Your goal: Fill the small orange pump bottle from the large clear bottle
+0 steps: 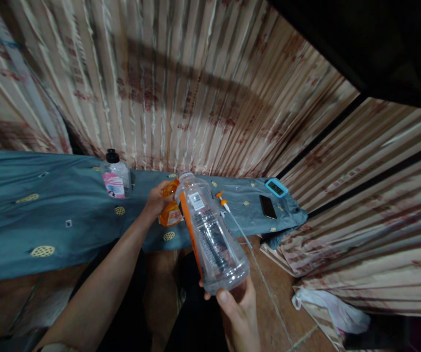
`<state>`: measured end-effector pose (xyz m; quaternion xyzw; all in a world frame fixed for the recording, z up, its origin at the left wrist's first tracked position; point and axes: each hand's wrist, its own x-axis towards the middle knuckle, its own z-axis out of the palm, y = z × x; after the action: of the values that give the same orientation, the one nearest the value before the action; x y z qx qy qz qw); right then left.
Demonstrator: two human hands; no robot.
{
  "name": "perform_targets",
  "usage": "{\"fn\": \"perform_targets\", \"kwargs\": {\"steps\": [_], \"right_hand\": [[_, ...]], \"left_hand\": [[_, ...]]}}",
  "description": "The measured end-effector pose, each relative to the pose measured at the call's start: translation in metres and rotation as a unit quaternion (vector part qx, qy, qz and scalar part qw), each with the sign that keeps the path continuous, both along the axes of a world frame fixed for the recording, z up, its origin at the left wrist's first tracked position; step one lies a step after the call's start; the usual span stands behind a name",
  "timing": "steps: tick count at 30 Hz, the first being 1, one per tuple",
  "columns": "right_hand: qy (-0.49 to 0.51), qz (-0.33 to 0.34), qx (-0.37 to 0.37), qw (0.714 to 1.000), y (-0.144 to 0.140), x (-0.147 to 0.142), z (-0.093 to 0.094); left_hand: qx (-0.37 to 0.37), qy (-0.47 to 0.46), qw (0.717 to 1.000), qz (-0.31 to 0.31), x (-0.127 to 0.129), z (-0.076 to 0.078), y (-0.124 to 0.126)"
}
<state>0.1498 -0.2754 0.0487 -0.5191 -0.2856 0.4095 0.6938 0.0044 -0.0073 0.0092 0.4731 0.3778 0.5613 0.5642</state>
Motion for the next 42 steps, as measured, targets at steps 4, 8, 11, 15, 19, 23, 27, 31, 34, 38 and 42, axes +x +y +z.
{"fn": "perform_targets", "kwargs": {"steps": [4,8,11,15,19,23,27,31,34,38,42], "right_hand": [[-0.008,0.007,0.005,1.000,0.0014,-0.0007,0.0025],[-0.013,0.014,0.005,1.000,0.0024,-0.0002,0.0033],[-0.014,0.015,0.006,1.000,0.0023,0.0002,0.0029],[-0.012,0.015,0.007,1.000,0.0019,0.0002,0.0021],[-0.007,0.012,0.008,1.000,0.0019,0.0004,0.0014],[-0.019,0.021,0.009,1.000,0.0019,0.0019,0.0000],[-0.025,0.022,0.011,0.999,0.0021,0.0028,-0.0002],[-0.025,0.025,0.013,0.999,0.0030,0.0023,0.0010],[-0.022,0.023,0.011,0.999,0.0032,0.0021,0.0012],[-0.024,0.021,0.008,0.999,0.0027,0.0020,0.0005],[-0.015,0.016,0.011,1.000,0.0025,0.0007,0.0005]], "left_hand": [[-0.003,-0.002,1.000,0.001,-0.0007,-0.0014,0.0009],[-0.001,-0.002,1.000,0.005,-0.0002,-0.0029,0.0016],[0.002,-0.004,1.000,0.002,0.0001,-0.0034,0.0014],[0.005,0.005,1.000,0.014,0.0001,-0.0031,0.0012],[0.001,-0.005,1.000,0.008,0.0004,-0.0020,0.0010],[0.000,-0.013,1.000,0.004,0.0003,-0.0022,0.0013],[0.005,-0.016,1.000,0.000,-0.0004,-0.0037,0.0025],[0.007,-0.004,1.000,0.003,-0.0004,-0.0051,0.0029],[0.010,0.000,1.000,0.008,-0.0002,-0.0056,0.0026],[0.005,-0.019,1.000,-0.004,0.0001,-0.0055,0.0023],[-0.007,-0.023,1.000,0.000,0.0005,-0.0044,0.0024]]}}
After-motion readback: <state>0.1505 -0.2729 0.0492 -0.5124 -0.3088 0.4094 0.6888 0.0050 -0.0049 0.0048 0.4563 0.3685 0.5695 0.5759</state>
